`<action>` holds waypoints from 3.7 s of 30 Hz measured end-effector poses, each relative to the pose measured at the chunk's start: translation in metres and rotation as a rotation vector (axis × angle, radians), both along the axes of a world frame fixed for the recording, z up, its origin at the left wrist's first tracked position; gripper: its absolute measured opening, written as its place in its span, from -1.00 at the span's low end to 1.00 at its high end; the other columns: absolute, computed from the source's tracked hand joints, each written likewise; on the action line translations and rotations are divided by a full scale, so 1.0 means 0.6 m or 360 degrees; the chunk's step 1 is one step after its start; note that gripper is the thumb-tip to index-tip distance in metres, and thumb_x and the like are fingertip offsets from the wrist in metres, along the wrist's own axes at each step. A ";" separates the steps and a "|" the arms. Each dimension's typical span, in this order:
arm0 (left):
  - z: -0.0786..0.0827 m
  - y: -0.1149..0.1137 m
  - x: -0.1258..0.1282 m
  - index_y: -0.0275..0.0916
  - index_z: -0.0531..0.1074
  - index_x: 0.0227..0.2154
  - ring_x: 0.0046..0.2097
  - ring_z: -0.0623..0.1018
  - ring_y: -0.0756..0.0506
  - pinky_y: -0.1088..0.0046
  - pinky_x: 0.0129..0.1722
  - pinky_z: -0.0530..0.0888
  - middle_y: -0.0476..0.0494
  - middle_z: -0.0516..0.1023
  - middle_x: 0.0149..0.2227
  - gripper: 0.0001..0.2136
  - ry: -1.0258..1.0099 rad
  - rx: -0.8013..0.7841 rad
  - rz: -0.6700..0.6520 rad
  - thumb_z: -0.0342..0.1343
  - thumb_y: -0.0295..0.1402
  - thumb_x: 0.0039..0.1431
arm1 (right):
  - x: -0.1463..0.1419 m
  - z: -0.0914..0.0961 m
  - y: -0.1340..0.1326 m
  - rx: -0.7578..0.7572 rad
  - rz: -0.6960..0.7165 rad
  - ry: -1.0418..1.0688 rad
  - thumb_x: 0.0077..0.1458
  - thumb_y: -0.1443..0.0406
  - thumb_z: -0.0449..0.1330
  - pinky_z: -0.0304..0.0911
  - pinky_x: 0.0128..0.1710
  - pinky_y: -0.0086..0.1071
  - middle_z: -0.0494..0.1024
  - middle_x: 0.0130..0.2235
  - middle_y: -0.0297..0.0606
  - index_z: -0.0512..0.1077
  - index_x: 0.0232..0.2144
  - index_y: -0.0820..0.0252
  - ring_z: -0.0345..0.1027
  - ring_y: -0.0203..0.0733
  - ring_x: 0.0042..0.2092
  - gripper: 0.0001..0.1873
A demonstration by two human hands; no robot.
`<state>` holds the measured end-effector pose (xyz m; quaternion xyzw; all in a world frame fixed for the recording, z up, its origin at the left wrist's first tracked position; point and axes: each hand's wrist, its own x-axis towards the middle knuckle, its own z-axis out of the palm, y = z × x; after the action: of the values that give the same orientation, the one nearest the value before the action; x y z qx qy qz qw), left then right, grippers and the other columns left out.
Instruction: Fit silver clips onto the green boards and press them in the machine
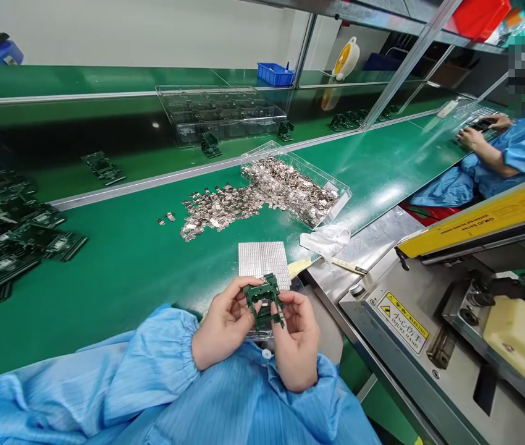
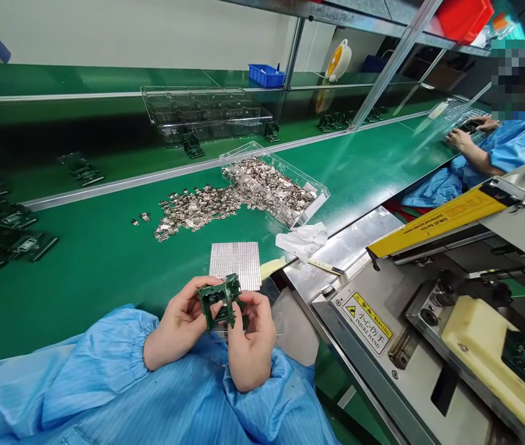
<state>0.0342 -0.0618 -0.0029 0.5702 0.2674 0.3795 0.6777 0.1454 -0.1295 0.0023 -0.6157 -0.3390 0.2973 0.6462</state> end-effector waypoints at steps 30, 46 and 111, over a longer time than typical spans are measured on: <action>0.002 -0.033 0.013 -0.20 0.34 -0.10 -0.39 0.49 0.05 0.64 -0.45 0.45 -0.05 0.54 -0.34 -0.77 0.0227 0.0132 0.0173 0.13 -0.39 0.17 | 0.011 -0.013 -0.032 0.0095 -0.0024 -0.0250 0.11 0.40 0.16 0.40 -0.22 -0.35 0.38 -0.05 -0.14 0.45 -0.29 0.13 0.37 -0.11 -0.05 -0.88; 0.003 -0.029 0.012 -0.22 0.38 -0.17 -0.43 0.48 0.04 0.62 -0.47 0.43 0.00 0.51 -0.41 -0.71 0.0390 0.0118 0.0222 0.22 -0.45 0.00 | -0.001 -0.015 -0.015 0.0086 -0.0115 0.0272 0.01 0.31 0.28 0.40 -0.35 -0.36 0.49 -0.28 -0.21 0.40 -0.45 0.16 0.42 -0.18 -0.28 -0.90; -0.013 0.117 0.075 -0.24 0.36 -0.03 -0.48 0.39 0.05 0.57 -0.46 0.34 0.00 0.47 -0.42 -0.66 0.0722 0.0755 -0.0070 0.09 -0.46 0.09 | 0.065 -0.174 0.023 0.0151 0.0433 0.0639 0.05 -0.01 0.23 0.18 -0.43 -0.37 0.36 -0.53 -0.35 0.41 -0.48 0.14 0.20 -0.26 -0.48 -0.65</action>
<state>0.0791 0.0085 -0.0106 0.7877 0.3033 0.2799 0.4573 0.1842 -0.1155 -0.1022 -0.4620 -0.2970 0.4817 0.6829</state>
